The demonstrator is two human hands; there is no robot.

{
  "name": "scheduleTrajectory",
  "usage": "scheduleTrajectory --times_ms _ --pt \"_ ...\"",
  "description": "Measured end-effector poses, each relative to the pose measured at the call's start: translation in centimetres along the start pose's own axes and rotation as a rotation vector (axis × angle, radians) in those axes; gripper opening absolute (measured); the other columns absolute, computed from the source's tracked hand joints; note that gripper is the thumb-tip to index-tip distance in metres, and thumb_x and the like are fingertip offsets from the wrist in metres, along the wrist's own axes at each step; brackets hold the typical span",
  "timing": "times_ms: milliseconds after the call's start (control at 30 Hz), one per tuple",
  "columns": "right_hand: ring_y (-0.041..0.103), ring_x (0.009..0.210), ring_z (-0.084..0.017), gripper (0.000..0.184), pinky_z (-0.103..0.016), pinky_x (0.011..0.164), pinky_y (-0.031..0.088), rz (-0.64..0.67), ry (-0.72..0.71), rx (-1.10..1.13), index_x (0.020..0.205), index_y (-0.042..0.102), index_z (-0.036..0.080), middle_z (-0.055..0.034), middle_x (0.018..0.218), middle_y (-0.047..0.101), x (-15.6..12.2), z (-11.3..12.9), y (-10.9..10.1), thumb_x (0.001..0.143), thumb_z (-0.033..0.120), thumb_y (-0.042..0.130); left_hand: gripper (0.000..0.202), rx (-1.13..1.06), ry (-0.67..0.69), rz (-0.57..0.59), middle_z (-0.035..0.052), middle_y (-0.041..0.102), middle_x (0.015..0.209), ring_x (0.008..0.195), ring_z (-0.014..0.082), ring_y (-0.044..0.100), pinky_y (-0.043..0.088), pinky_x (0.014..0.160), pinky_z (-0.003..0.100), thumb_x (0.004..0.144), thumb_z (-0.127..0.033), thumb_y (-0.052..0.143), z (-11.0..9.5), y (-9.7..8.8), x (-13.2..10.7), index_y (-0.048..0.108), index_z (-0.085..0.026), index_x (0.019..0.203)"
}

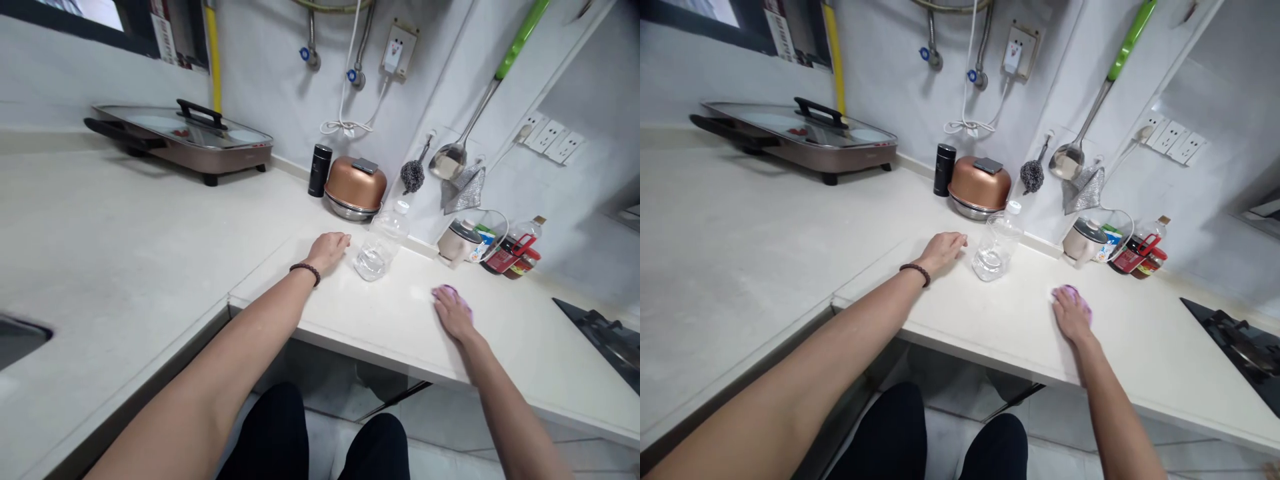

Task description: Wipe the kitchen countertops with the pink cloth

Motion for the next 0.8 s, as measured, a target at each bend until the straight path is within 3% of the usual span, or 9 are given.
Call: scheduleTrajectory --times_ms 167,233,300,367,433,533,633,733,800 --pt "0.013 0.159 -0.035 0.06 -0.071 0.123 0.016 0.139 -0.126 0.133 0.162 0.04 0.035 0.0027 0.171 0.028 2.0 11.4 0.6 0.109 0.058 0.028 0.047 -0.018 0.011 0.009 0.0047 0.067 0.064 0.077 0.0247 0.067 0.047 0.079 0.032 0.099 -0.043 0.036 0.3 0.0 0.1 0.075 -0.019 0.088" --pt "0.012 0.16 -0.035 0.059 -0.071 0.123 0.015 0.177 -0.168 0.15 0.163 0.037 0.036 0.0036 0.172 0.025 2.4 14.1 0.3 0.109 0.058 0.028 0.047 -0.03 0.006 0.011 0.0049 0.067 0.063 0.075 0.0247 0.066 0.047 0.078 0.032 0.098 -0.043 0.037 0.5 0.1 0.1 0.075 -0.019 0.087" --pt "0.011 0.16 -0.034 0.058 -0.068 0.125 0.014 0.204 -0.167 0.137 0.163 0.037 0.038 0.0052 0.173 0.023 2.8 14.9 -0.3 0.109 0.058 0.027 0.047 -0.042 0.001 0.009 0.0047 0.067 0.063 0.074 0.0246 0.066 0.047 0.076 0.032 0.098 -0.045 0.036 0.8 0.1 0.0 0.074 -0.019 0.087" --pt "0.011 0.16 -0.032 0.057 -0.065 0.126 0.014 0.218 -0.105 0.103 0.163 0.036 0.04 0.0064 0.173 0.022 3.3 13.6 -1.0 0.11 0.056 0.026 0.048 -0.052 0.002 0.004 0.0044 0.067 0.062 0.073 0.0247 0.066 0.047 0.076 0.033 0.098 -0.046 0.036 1.0 0.0 -0.1 0.074 -0.019 0.087" --pt "0.012 0.16 -0.031 0.056 -0.063 0.127 0.014 0.213 0.0 0.047 0.164 0.035 0.041 0.0065 0.173 0.022 3.4 10.5 -1.6 0.11 0.053 0.024 0.047 -0.066 0.004 -0.008 0.0042 0.066 0.061 0.072 0.0249 0.066 0.048 0.077 0.034 0.098 -0.046 0.037 1.2 0.0 -0.2 0.073 -0.019 0.086" --pt "0.015 0.16 -0.029 0.057 -0.06 0.128 0.017 0.183 0.176 -0.052 0.164 0.036 0.039 0.0066 0.172 0.025 2.3 4.0 -2.0 0.109 0.049 0.022 0.042 -0.124 0.008 -0.029 0.004 0.067 0.062 0.076 0.0252 0.069 0.051 0.081 0.035 0.096 -0.046 0.043 1.5 0.2 -0.1 0.074 -0.019 0.086" --pt "0.017 0.16 -0.03 0.06 -0.063 0.126 0.022 0.177 0.329 -0.113 0.164 0.034 0.04 0.0068 0.173 0.023 0.2 -2.6 -2.0 0.108 0.052 0.018 0.043 -0.295 -0.005 -0.005 0.0057 0.073 0.075 0.078 0.025 0.072 0.055 0.082 0.037 0.091 -0.053 0.056 1.6 1.0 0.2 0.075 -0.016 0.104" --pt "0.017 0.159 -0.032 0.064 -0.068 0.123 0.024 0.162 0.384 -0.13 0.165 0.033 0.04 0.0066 0.173 0.022 -1.4 -6.5 -1.4 0.106 0.057 0.015 0.074 -0.456 -0.01 0.071 0.0144 0.077 0.11 0.094 0.0275 0.074 0.057 0.088 0.04 0.075 -0.055 0.08 1.4 2.1 0.2 0.064 -0.014 0.135" --pt "0.019 0.159 -0.034 0.065 -0.069 0.123 0.025 0.15 0.383 -0.122 0.165 0.033 0.04 0.0057 0.173 0.023 -1.8 -7.5 -0.9 0.105 0.059 0.015 0.102 -0.499 0.007 0.125 0.0208 0.068 0.135 0.117 0.0315 0.069 0.055 0.098 0.043 0.063 -0.047 0.092 1.1 2.8 -0.2 0.051 -0.017 0.151"
Point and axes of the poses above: each hand's wrist, its own x-axis towards the middle knuckle, its own y-axis out of the palm, z = x × y, the point moved 3 cm from there along x, towards the middle knuckle
